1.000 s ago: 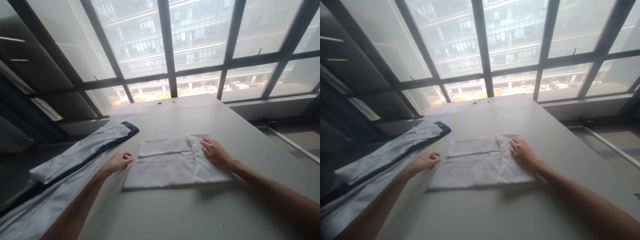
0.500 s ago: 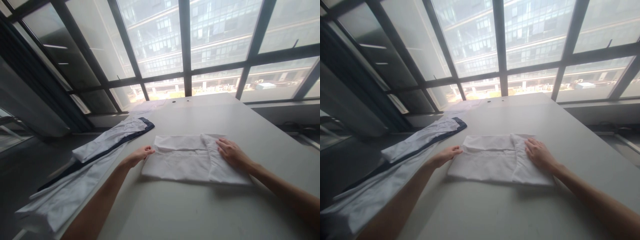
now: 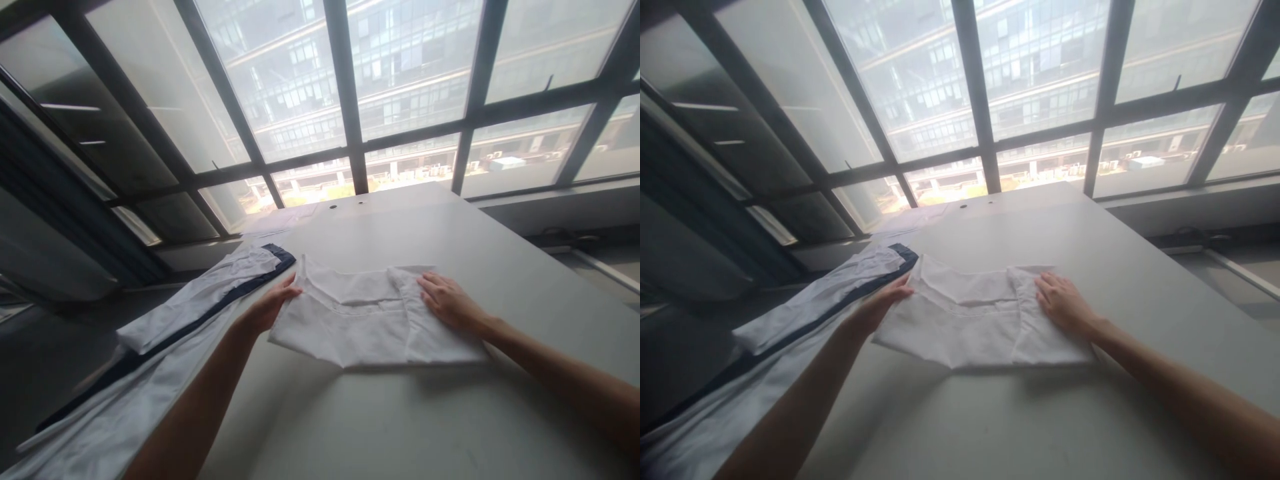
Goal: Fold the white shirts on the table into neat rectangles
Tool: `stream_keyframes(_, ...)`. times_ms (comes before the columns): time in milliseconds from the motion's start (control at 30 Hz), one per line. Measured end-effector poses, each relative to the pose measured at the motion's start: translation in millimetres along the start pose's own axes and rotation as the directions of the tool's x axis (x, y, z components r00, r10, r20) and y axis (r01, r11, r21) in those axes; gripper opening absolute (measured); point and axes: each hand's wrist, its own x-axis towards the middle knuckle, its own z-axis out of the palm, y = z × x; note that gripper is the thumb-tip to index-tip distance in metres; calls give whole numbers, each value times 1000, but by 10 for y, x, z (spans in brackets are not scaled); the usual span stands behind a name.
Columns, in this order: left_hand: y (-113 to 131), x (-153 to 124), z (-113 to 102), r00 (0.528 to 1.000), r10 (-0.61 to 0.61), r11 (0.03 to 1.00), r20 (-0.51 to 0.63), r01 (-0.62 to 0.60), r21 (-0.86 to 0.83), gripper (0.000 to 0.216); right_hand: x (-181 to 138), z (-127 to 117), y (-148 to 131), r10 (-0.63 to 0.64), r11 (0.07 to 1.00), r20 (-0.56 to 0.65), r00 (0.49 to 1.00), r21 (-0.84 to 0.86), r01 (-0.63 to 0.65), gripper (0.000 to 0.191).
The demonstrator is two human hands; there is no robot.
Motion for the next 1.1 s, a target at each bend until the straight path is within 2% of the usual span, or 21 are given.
stream_keyframes(100, 239, 163, 239, 999, 26, 999, 41, -28, 47, 83, 1, 4, 2, -3, 1000, 4, 1000, 1, 3, 47)
stream_keyframes(200, 294, 404, 558, 995, 20, 995, 93, -28, 91, 87, 7, 25, 18, -2, 1000, 8, 1000, 3, 2, 47)
stream_keyframes(333, 68, 751, 1056, 987, -59, 982, 148, 31, 187, 95, 18, 21, 2, 8, 1000, 23, 1000, -2, -8, 47)
stream_keyframes(433, -231, 919, 1365, 975, -67, 969, 212, 13, 248, 86, 19, -11, -39, 14, 1000, 33, 999, 2, -14, 46)
stream_keyframes(500, -400, 971, 1476, 970, -74, 957, 232, 4, 289, 80, 17, -33, -68, 23, 1000, 36, 999, 7, -23, 45)
stream_keyframes(600, -487, 1005, 1485, 974, -62, 940, 218, -17, 341, 68, 17, -59, -102, 34, 999, 52, 998, 8, -35, 45)
stream_keyframes(667, -449, 1035, 1427, 982, 122, 894, 145, -172, 414, 49, 19, -72, -114, 39, 999, 57, 998, 7, -39, 45)
stream_keyframes(733, -418, 1086, 1367, 930, 358, 748, 77, -335, 573, 39, 22, -80, -117, 38, 999, 53, 998, 5, -38, 45)
stream_keyframes(767, -429, 1117, 1347, 900, 430, 654, 67, -362, 664, 38, 23, -82, -116, 38, 999, 50, 998, 3, -38, 44)
stream_keyframes(800, -463, 1148, 1337, 889, 450, 568, 81, -355, 743, 40, 25, -83, -114, 37, 999, 49, 998, -2, -37, 44)
stream_keyframes(833, -518, 1178, 1338, 898, 427, 498, 105, -331, 802, 45, 26, -82, -111, 37, 999, 51, 998, -8, -37, 43)
stream_keyframes(933, -736, 1248, 1379, 932, 331, 365, 146, -270, 891, 60, 26, -78, -102, 39, 999, 59, 998, -30, -37, 45)
stream_keyframes(1000, -827, 1269, 1405, 931, 328, 330, 162, -273, 904, 61, 22, -77, -100, 39, 999, 65, 997, -35, -37, 46)
stream_keyframes(1100, -782, 1224, 1396, 927, 337, 356, 167, -290, 888, 57, 17, -81, -101, 47, 998, 64, 997, -38, -45, 46)
